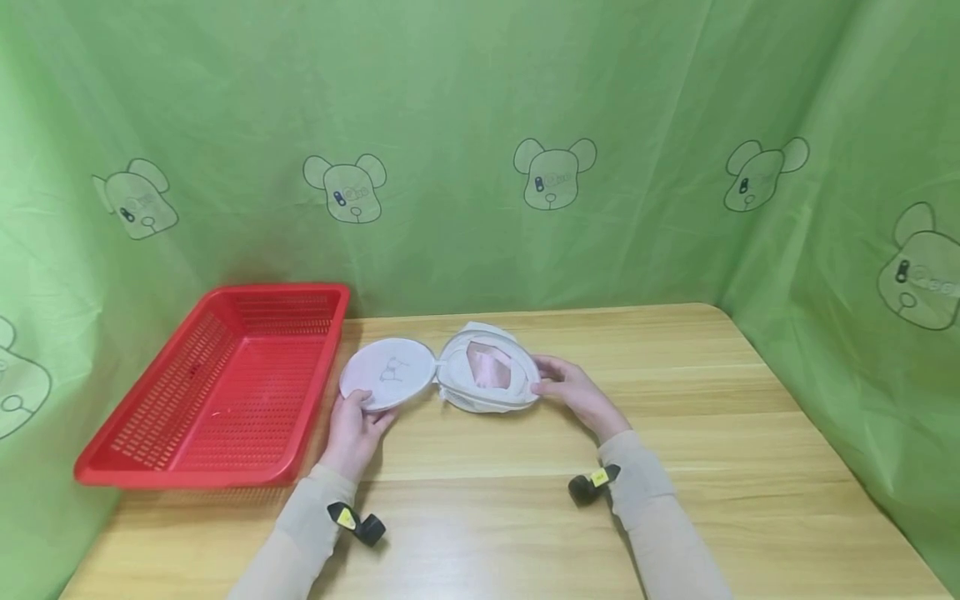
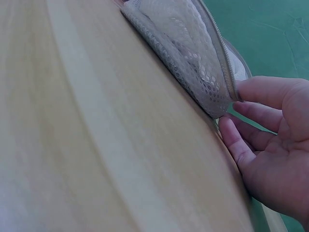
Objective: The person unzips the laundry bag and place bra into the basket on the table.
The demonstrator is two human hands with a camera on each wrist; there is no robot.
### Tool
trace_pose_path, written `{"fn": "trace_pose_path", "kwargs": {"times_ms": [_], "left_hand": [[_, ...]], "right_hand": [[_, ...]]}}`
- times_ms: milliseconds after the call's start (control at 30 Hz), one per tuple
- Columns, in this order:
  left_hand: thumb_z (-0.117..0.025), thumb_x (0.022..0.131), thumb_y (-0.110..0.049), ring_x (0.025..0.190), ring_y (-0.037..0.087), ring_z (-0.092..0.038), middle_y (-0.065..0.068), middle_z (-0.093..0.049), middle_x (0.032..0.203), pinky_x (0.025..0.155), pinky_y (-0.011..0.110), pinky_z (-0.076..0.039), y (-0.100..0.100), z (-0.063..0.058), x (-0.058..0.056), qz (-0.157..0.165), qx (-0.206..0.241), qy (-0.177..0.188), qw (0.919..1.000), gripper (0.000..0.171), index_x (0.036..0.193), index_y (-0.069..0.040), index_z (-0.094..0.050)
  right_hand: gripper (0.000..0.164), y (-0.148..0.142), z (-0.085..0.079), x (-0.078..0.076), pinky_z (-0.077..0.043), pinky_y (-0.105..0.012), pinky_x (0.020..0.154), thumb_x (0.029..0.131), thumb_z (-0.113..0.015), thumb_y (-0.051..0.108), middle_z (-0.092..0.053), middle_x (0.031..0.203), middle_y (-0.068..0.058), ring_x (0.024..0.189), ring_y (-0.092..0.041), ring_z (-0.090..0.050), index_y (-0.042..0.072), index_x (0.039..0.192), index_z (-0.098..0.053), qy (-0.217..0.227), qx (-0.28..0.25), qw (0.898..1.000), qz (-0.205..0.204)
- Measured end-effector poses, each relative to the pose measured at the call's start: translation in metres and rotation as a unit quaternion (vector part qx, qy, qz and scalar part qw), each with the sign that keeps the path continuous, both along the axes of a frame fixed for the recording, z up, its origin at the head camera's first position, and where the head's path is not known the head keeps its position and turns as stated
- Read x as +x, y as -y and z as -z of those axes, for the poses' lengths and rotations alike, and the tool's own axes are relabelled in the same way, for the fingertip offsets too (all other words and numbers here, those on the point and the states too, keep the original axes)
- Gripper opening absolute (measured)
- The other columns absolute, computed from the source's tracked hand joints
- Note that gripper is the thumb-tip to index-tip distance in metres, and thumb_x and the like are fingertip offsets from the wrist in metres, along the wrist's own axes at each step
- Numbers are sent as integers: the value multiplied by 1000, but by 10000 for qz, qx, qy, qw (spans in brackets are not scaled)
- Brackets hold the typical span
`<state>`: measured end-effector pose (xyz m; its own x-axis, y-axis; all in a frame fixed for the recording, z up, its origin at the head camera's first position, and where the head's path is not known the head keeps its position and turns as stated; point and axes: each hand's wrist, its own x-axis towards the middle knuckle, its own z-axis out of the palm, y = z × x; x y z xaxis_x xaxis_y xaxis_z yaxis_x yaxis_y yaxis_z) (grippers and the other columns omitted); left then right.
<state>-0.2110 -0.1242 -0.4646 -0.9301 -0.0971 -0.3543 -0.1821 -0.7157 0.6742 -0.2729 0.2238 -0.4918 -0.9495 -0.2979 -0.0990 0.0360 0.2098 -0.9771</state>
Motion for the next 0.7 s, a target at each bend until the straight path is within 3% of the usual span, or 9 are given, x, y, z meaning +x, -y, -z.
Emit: {"fn": "trace_pose_path", "kwargs": {"times_ms": [367, 700], "left_hand": [[-31, 96, -4, 145, 35, -28, 19, -15, 161, 118, 51, -29, 5, -2, 8, 334, 169, 49, 9993, 71, 156, -21, 2], [-28, 96, -5, 143, 37, -28, 17, -33, 140, 119, 48, -29, 5, -5, 22, 673, -6, 163, 9976, 65, 154, -10, 1]], "right_hand": [[68, 1, -3, 1, -33, -49, 115, 84, -68, 6, -45, 147, -22, 133, -37, -45, 1, 145, -40, 68, 15, 10000, 47], [67, 1, -2, 1, -31, -50, 116, 84, -68, 6, -44, 148, -22, 133, -38, -44, 0, 145, -40, 60, -2, 10000, 16]]}}
